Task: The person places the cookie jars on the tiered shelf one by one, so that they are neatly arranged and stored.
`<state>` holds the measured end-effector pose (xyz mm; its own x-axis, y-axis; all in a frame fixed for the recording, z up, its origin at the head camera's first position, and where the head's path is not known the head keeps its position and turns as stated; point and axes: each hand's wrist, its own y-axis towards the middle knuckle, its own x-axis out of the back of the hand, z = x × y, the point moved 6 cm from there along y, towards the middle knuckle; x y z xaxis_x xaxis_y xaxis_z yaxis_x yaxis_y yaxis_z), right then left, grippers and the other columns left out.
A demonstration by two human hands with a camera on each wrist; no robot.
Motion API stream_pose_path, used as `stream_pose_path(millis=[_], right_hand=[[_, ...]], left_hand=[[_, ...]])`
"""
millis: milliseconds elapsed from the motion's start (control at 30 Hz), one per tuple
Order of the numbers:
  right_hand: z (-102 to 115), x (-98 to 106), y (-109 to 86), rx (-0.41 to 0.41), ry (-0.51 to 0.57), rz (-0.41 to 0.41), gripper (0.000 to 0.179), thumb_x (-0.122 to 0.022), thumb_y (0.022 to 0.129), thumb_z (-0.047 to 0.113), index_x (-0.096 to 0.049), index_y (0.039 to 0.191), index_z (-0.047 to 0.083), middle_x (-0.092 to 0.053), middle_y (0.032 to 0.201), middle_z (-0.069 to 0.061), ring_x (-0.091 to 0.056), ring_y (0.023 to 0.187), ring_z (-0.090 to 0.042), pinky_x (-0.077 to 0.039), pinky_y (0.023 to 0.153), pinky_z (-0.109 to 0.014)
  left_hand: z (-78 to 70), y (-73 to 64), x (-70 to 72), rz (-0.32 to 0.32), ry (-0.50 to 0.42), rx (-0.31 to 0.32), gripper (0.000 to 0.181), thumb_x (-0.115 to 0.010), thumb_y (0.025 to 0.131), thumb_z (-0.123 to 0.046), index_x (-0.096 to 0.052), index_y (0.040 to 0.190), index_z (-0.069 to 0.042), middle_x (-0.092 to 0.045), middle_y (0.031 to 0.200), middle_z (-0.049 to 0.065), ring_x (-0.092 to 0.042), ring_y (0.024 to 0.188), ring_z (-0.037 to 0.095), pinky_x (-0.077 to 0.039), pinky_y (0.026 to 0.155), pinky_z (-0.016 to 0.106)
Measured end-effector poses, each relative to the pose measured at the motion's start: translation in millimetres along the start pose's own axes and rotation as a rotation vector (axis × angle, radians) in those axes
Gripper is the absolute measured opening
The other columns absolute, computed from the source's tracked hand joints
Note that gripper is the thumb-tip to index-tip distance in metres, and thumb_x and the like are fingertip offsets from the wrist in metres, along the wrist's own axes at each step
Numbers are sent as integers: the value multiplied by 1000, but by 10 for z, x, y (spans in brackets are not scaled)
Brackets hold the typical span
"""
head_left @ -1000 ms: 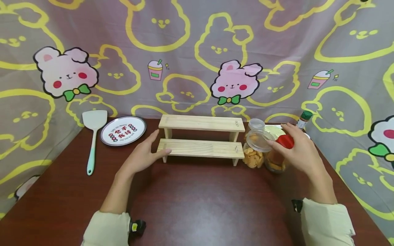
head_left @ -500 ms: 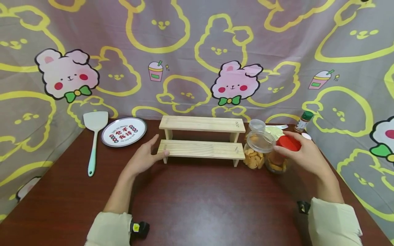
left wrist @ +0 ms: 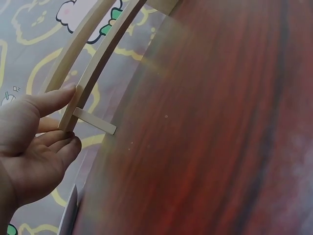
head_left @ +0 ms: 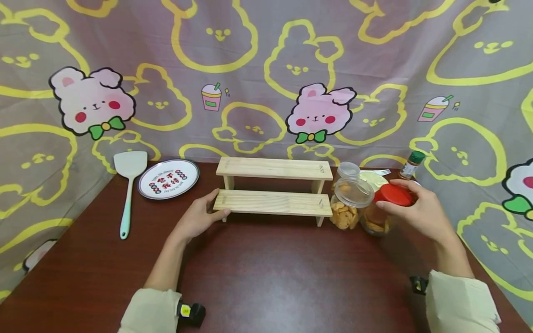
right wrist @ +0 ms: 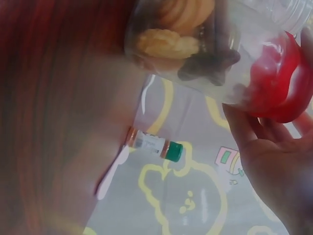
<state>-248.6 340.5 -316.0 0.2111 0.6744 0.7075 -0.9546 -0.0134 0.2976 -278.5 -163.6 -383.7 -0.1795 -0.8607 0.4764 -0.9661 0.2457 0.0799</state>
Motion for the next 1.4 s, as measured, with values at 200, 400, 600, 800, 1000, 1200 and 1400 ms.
stream_pose_path(millis=[200, 400, 600, 800, 1000, 1200, 1400], right_hand=[[-73, 64, -18, -45, 5, -64, 66, -82, 87, 30, -55, 141, 3, -56, 127, -25, -50, 104, -34, -45, 63, -9], [-57, 182, -22, -54, 49, -193, 60, -81, 88, 26, -59, 139, 3, -59, 120, -7, -48, 97, -14, -45, 65, -6], [98, 337, 3, -83, 146, -368, 52, -81, 87, 23, -67, 134, 10, -56, 107, 20, -50, 96, -4, -45, 68, -5], [318, 460, 51, -79, 180, -476, 46, -81, 85, 20, -71, 129, 11, -59, 106, 21, -54, 94, -3, -45, 70, -7], [530, 526, 107, -83, 225, -505, 44, -80, 85, 18, -72, 129, 14, -62, 114, 13, -53, 102, -5, -47, 74, -12], [784, 585, 162, -67, 282, -505, 44, -79, 85, 17, -72, 128, 14, -63, 118, 7, -53, 106, -9, -48, 75, -14], [1018, 511, 250, 31, 263, -459, 43, -79, 85, 19, -72, 127, 15, -63, 115, 7, -54, 104, -10, -49, 75, -14]], left_hand=[[18, -1, 0, -9, -37, 32, 78, -70, 97, -10, -22, 155, 13, -26, 160, 29, -34, 143, 38, -36, 114, 46], [-17, 12, 7, -20, -45, 28, 75, -69, 97, -9, -25, 153, 15, -26, 159, 31, -36, 142, 39, -37, 114, 45], [-27, 10, 9, -22, -53, 34, 75, -70, 97, -10, -26, 152, 15, -25, 159, 30, -36, 142, 37, -38, 113, 44], [-11, 20, 7, -23, -55, 39, 75, -69, 97, -9, -25, 153, 15, -26, 159, 30, -36, 142, 37, -38, 113, 44], [14, 37, 4, -26, -53, 38, 74, -69, 97, -8, -26, 152, 15, -27, 159, 29, -37, 142, 36, -38, 112, 43], [9, 33, -1, -25, -72, 43, 75, -69, 97, -8, -25, 153, 15, -27, 159, 29, -37, 142, 36, -38, 113, 43], [3, 24, 12, -24, -79, 50, 76, -69, 97, -8, -25, 153, 14, -27, 159, 29, -36, 142, 36, -38, 112, 43]])
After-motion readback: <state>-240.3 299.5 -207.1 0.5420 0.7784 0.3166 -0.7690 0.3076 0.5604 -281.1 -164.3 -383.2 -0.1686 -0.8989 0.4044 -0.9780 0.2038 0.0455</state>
